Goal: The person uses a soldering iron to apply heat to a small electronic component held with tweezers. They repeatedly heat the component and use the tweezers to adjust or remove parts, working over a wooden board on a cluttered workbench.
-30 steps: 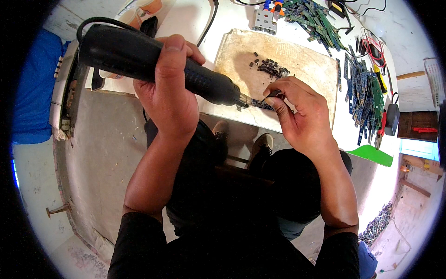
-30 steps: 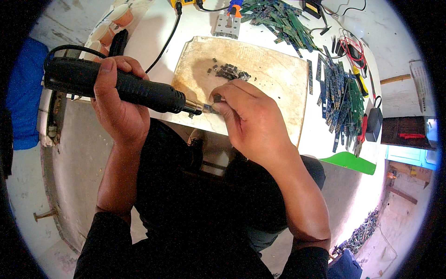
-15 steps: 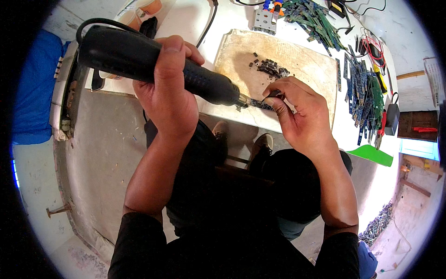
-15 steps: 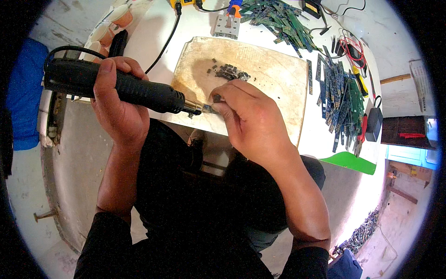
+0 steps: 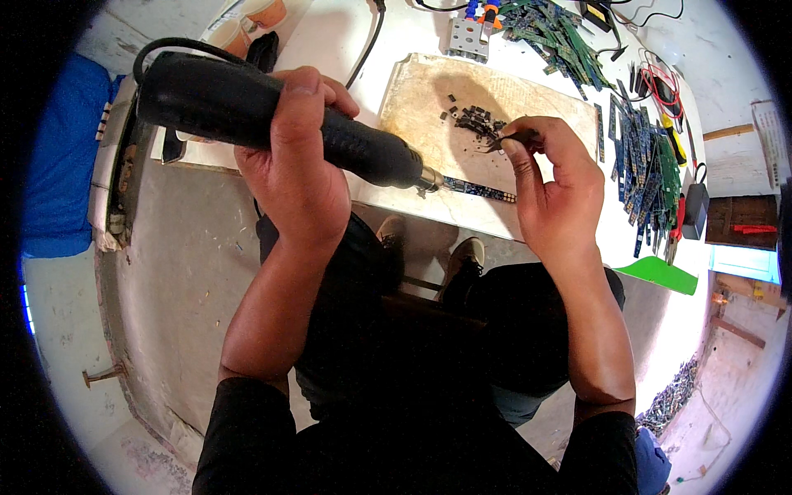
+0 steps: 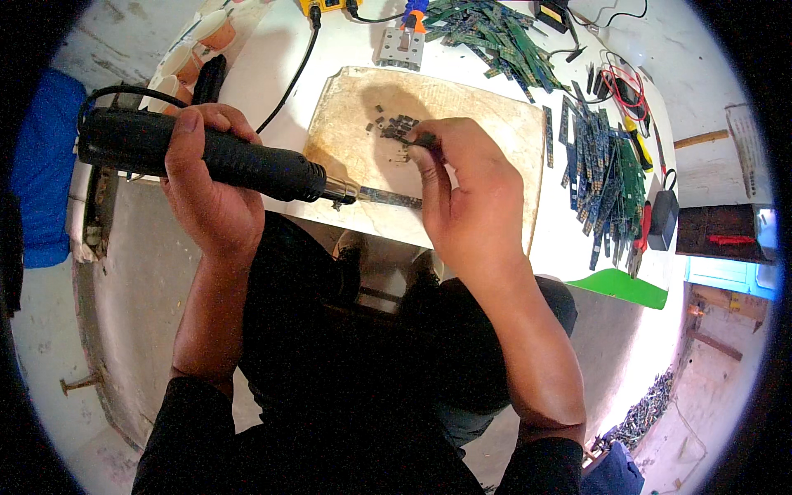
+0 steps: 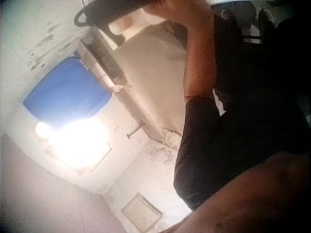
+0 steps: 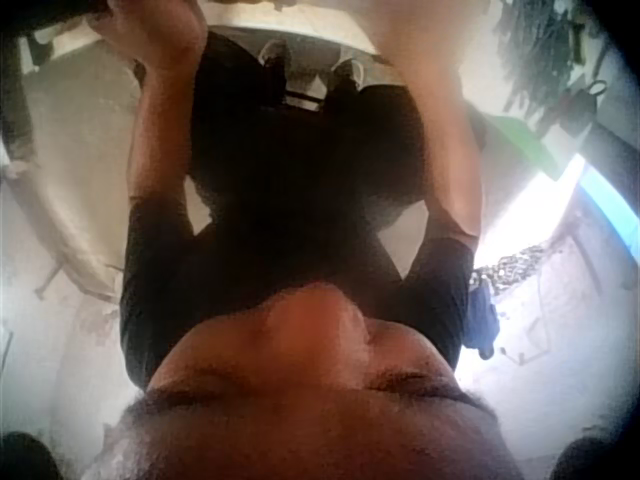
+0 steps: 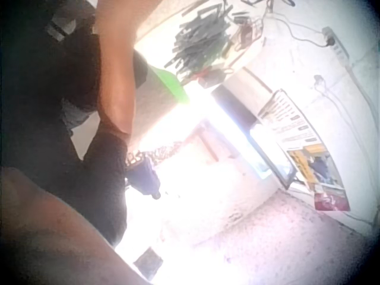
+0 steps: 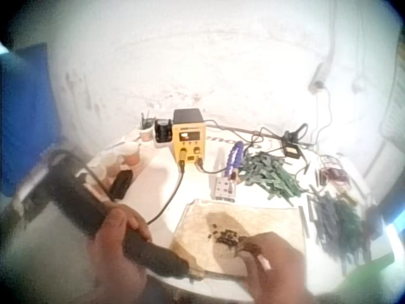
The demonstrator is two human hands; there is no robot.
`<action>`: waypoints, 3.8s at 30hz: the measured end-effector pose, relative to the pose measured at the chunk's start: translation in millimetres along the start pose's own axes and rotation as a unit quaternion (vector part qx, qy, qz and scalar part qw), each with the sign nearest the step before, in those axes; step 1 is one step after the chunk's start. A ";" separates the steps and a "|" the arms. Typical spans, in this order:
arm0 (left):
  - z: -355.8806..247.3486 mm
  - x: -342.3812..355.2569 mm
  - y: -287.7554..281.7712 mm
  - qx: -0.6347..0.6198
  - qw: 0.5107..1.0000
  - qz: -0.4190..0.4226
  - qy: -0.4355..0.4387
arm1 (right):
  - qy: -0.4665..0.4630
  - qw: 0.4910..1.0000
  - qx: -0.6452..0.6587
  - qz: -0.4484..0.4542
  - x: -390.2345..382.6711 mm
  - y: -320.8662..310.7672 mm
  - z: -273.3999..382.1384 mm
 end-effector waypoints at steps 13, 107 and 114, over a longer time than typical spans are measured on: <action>0.8 0.5 -1.0 0.011 1.000 -0.002 0.001 | -0.022 0.990 0.073 0.118 -5.1 15.6 4.8; 2.4 -3.7 13.8 0.031 0.999 0.039 0.009 | -0.017 0.990 0.047 0.134 -5.2 2.1 4.8; 1.9 -3.9 16.2 0.038 0.998 0.040 0.014 | -0.023 0.990 0.045 0.131 -4.6 1.5 5.5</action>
Point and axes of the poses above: each hand's wrist, its own x-axis towards the middle knuckle, its own y-axis out of the palm, z = x × y, the point moved 7 cm from there along x, towards the middle knuckle, and after that the axes turned 3 degrees about -y, right-handed, at the moved point
